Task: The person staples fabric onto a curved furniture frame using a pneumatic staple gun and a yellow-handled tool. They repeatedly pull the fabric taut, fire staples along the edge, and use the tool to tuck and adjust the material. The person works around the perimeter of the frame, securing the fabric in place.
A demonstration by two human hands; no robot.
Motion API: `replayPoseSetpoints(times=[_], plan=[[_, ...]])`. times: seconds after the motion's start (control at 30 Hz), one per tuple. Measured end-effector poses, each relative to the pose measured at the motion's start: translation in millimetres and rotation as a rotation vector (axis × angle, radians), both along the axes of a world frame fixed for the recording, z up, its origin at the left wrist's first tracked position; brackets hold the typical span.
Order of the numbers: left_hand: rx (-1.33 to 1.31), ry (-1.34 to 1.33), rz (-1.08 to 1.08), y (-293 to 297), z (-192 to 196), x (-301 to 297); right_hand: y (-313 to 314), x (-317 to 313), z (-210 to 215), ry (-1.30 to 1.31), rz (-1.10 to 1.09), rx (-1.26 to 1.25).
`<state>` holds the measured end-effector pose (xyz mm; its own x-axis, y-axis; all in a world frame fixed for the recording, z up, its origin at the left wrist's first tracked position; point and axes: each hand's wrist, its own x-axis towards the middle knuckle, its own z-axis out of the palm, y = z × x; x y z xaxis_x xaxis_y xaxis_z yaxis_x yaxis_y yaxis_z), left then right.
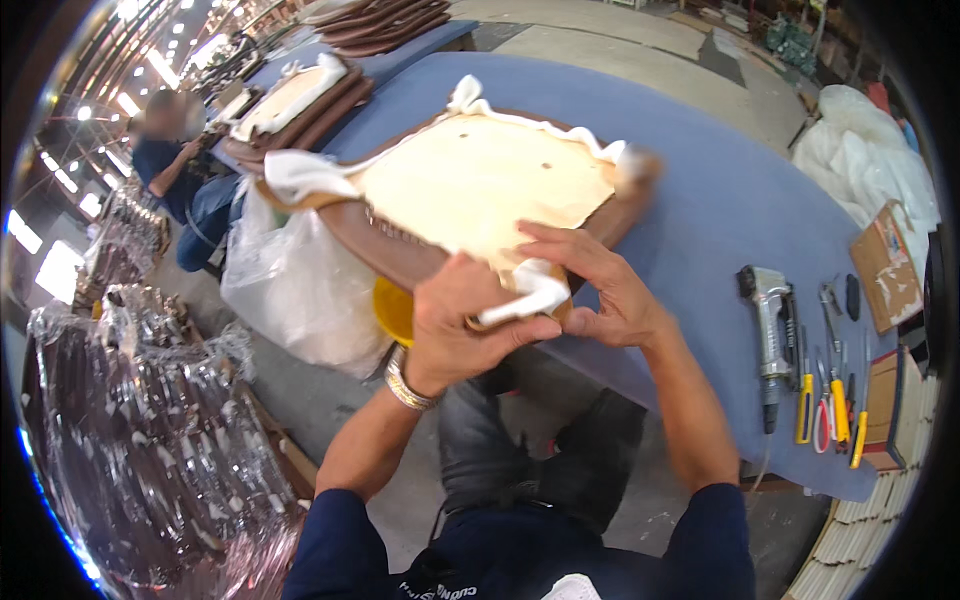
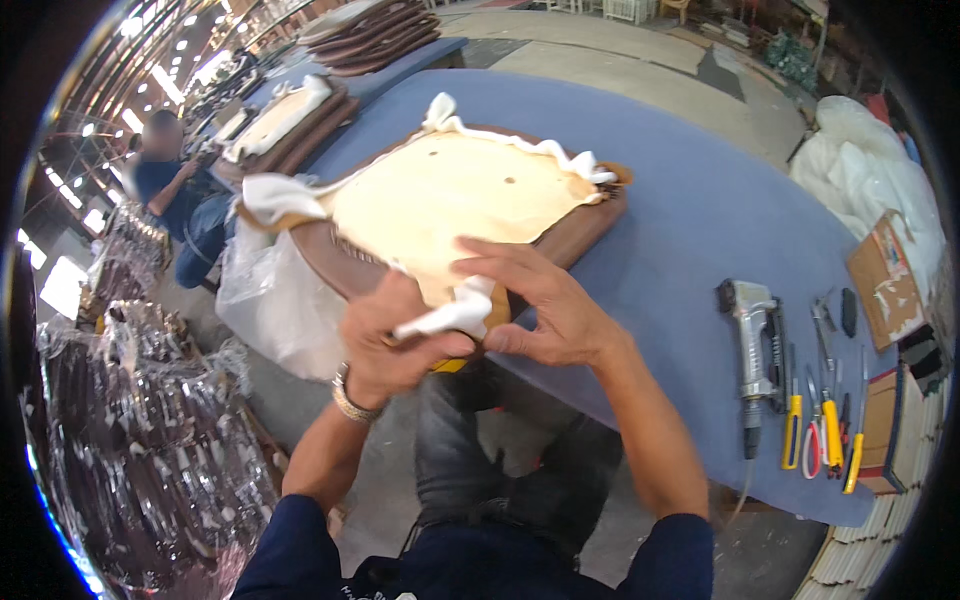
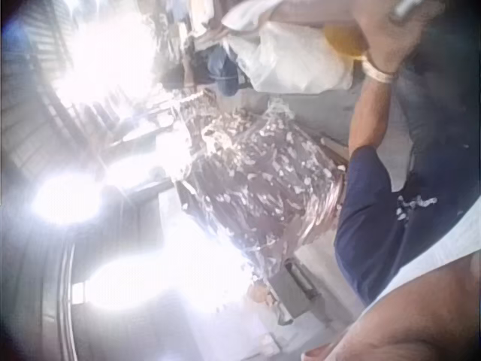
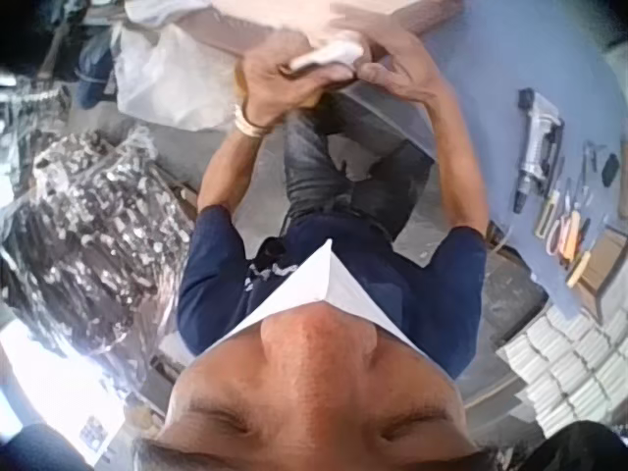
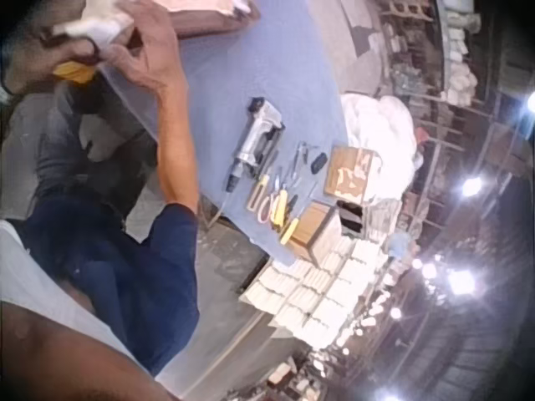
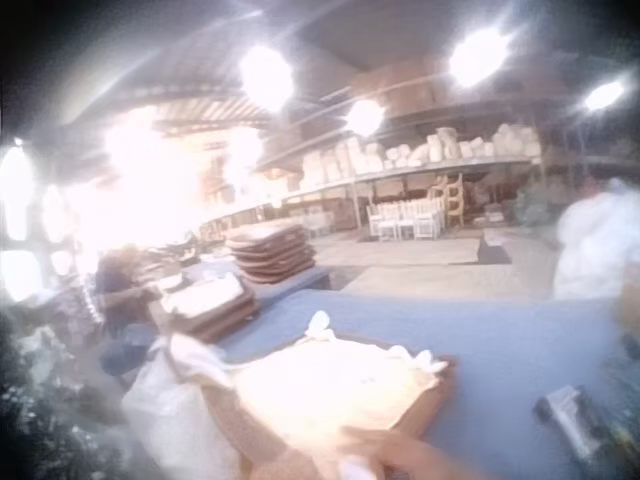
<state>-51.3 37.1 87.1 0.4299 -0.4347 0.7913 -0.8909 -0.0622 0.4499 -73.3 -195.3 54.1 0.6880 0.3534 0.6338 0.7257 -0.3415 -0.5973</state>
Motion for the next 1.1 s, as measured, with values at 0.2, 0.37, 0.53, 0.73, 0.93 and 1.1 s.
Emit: replayPoseSetpoints(times=[0.2,0.37,0.53,0.73,0.93,1.1], plan=[[0.064,0.022,0.508,24,126,14,75,-4,93,-0.275,0.056,0.123],[0.227,-0.077,-0.220,22,166,79,70,16,105,-0.158,-0.071,0.447],[0.735,0.028,-0.315,1,132,70,18,-2,76,-0.011,0.019,0.521],[0.716,-0.082,0.078,-42,7,-10,-24,-34,-3,0.474,-0.058,0.361],[0.643,-0.135,0.075,-60,-57,-17,-31,-39,-49,0.465,-0.204,0.264],[0.658,-0.088,-0.275,-67,-45,18,-33,-35,-59,0.485,-0.097,0.473]])
